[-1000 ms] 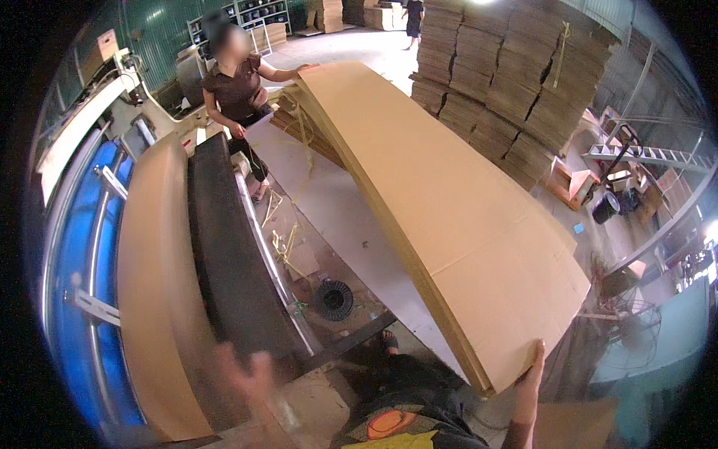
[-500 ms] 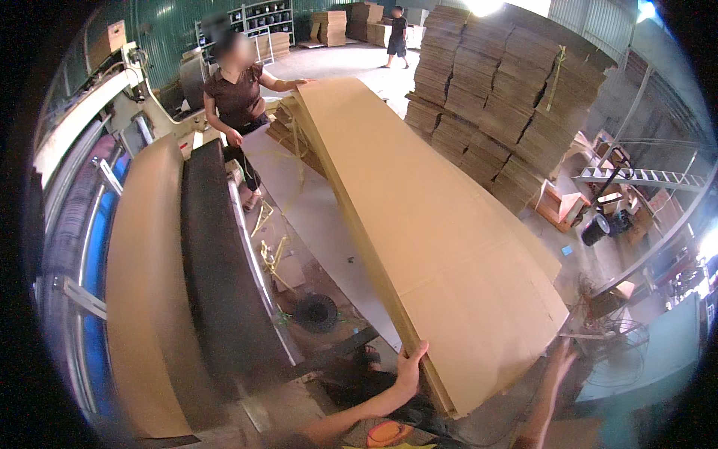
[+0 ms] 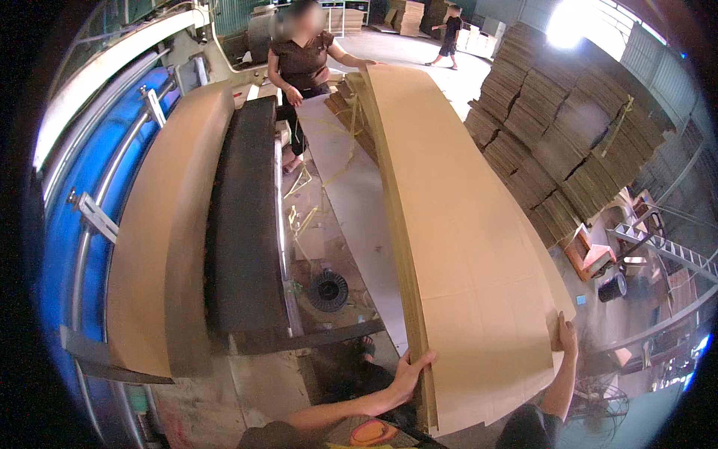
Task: The person repeatedly picks up flat cardboard sheets and feeds them into a machine with rollers. A coworker assists by receiving the processed sheets on the other side. The person handles the sheets one at a time, aligning them before insertion.
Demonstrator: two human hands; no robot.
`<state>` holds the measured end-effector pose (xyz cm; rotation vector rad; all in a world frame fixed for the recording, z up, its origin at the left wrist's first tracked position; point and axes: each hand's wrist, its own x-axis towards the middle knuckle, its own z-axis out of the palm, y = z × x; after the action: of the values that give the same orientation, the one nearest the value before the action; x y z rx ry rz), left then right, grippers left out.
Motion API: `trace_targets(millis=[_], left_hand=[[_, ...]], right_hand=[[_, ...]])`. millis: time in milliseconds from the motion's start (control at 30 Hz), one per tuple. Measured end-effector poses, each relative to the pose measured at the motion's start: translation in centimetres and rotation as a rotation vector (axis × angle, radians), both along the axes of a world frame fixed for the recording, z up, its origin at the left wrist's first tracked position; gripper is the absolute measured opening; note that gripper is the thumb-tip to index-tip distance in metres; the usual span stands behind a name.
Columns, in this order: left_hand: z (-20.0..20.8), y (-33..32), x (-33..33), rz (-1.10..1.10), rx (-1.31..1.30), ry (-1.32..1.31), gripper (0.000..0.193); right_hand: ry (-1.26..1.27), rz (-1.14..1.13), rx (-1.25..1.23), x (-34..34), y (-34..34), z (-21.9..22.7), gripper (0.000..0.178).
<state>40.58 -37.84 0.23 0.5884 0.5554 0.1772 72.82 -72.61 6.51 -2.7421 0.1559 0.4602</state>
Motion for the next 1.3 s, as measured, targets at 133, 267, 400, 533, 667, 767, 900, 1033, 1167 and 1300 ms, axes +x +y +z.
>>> trace_targets(millis=[133,267,400,533,667,767,900,1033,1167,1300], left_hand=[[0.0,-0.1,-0.5,0.034,0.039,0.027,0.058],[0.3,0.5,-1.1,0.031,-0.035,-0.014,0.055],[0.7,0.1,-1.3,0.077,-0.068,-0.061,0.06],[0.9,-1.7,0.0,0.145,0.009,0.023,0.06],[0.0,-2.7,0.7,0.209,0.056,0.022,0.053],[-0.8,-2.5,-0.2,0.212,0.022,-0.007,0.048],[-1.0,-1.8,-1.4,0.105,-0.035,-0.168,0.046],[1.1,-0.7,-2.0,0.149,0.165,0.067,0.046],[3.7,0.7,-2.3,0.148,0.178,0.107,0.056],[4.8,1.8,-3.0,0.166,0.132,0.115,0.065]], right_hand=[[0.138,0.008,0.224,-1.8,-0.3,1.6,0.074],[0.262,-0.009,0.345,-0.9,0.0,2.8,0.079],[0.391,0.067,0.443,-1.0,0.2,2.6,0.085],[0.333,0.024,0.276,-3.7,2.0,2.1,0.101],[0.318,-0.11,0.285,-6.4,4.0,4.3,0.109],[0.394,0.041,0.208,-8.2,4.1,6.3,0.108],[0.347,0.066,0.037,-9.0,4.1,6.8,0.109],[0.348,0.195,0.037,-9.9,4.6,6.2,0.108],[0.4,0.099,0.311,-10.3,4.7,6.0,0.096],[0.466,0.067,0.464,-9.6,4.6,4.9,0.092]])
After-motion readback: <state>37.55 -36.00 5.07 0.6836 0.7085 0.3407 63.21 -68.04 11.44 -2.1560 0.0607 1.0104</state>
